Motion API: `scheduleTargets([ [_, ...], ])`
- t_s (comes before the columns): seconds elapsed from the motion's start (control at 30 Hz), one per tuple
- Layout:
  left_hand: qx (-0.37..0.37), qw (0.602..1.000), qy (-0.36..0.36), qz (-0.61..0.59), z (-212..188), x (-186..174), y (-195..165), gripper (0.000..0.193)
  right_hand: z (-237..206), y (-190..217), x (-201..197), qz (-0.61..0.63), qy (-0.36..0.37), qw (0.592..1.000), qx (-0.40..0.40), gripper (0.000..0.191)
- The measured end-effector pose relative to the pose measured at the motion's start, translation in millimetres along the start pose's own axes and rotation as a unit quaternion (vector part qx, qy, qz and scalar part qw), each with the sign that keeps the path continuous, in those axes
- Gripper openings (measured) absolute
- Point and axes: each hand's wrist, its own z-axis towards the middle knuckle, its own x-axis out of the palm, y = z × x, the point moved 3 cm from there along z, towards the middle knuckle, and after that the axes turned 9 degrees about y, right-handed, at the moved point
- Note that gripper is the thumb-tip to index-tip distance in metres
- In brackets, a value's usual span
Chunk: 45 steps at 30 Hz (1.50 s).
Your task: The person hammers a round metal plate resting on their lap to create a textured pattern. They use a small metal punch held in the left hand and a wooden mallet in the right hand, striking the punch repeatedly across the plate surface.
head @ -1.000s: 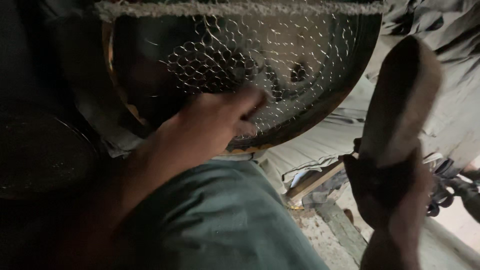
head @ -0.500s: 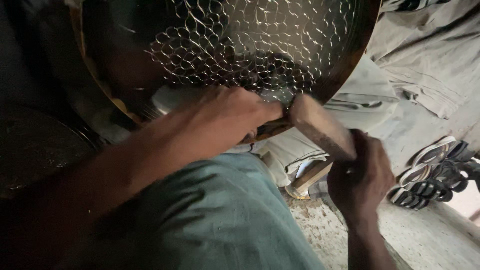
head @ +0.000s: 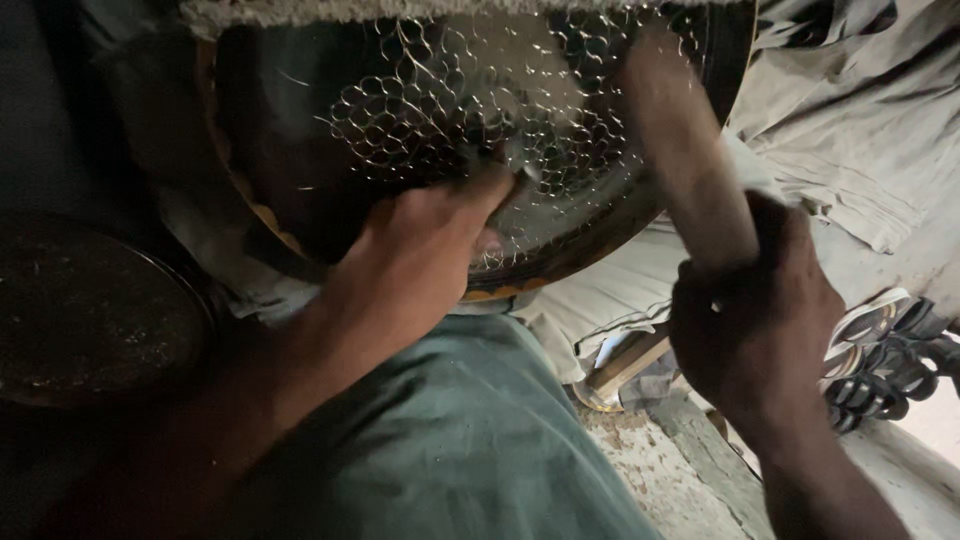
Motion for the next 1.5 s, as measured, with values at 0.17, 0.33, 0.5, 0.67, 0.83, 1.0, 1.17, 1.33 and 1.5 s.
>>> scheduleTargets([
  [0.17, -0.004, 0.985, -0.157, 0.068, -21.1, 1.0, 2.6, 0.036, 15.0, 20.4, -23.0, -0.186, 0.074, 0.98, -0.013, 0.034],
  [0.33, 0.001, 0.969, -0.243, 0.031, -33.3, 5.3, 6.4, 0.05, 22.4, 40.8, -35.6, -0.3, 0.038, 0.942, -0.146, 0.054],
  [0.5, 0.051, 0.932, -0.357, -0.025, -55.1, 6.4, 16.0, 0.053, 29.2, 47.5, -46.7, -0.088, -0.047, 0.976, -0.191, 0.047],
  [0.67, 0.055, 0.94, -0.335, -0.029, -50.5, 12.2, 22.2, 0.041, 37.7, 50.5, -44.9, -0.119, -0.055, 0.97, -0.204, 0.048],
  [0.83, 0.054, 0.932, -0.357, 0.007, -52.9, 17.0, 22.3, 0.048, 43.8, 57.2, -43.9, -0.18, -0.096, 0.944, -0.26, 0.043],
  [1.0, 0.063, 0.927, -0.369, -0.006, -52.4, 21.9, 26.1, 0.045, 48.7, 62.0, -46.5, 0.023, -0.057, 0.949, -0.309, 0.045],
  [1.17, 0.056, 0.941, -0.335, -0.01, -49.4, 22.1, 28.8, 0.041, 50.9, 70.0, -48.8, -0.197, -0.027, 0.936, -0.289, 0.048],
  [1.33, 0.075, 0.942, -0.327, 0.003, -45.5, 14.4, 26.3, 0.038, 51.1, 60.6, -51.8, -0.13, -0.005, 0.972, -0.194, 0.053],
  [1.5, 0.099, 0.949, -0.3, 0.0, -38.8, 6.1, 18.8, 0.051, 40.4, 50.0, -49.0, -0.157, -0.008, 0.968, -0.198, 0.052],
])
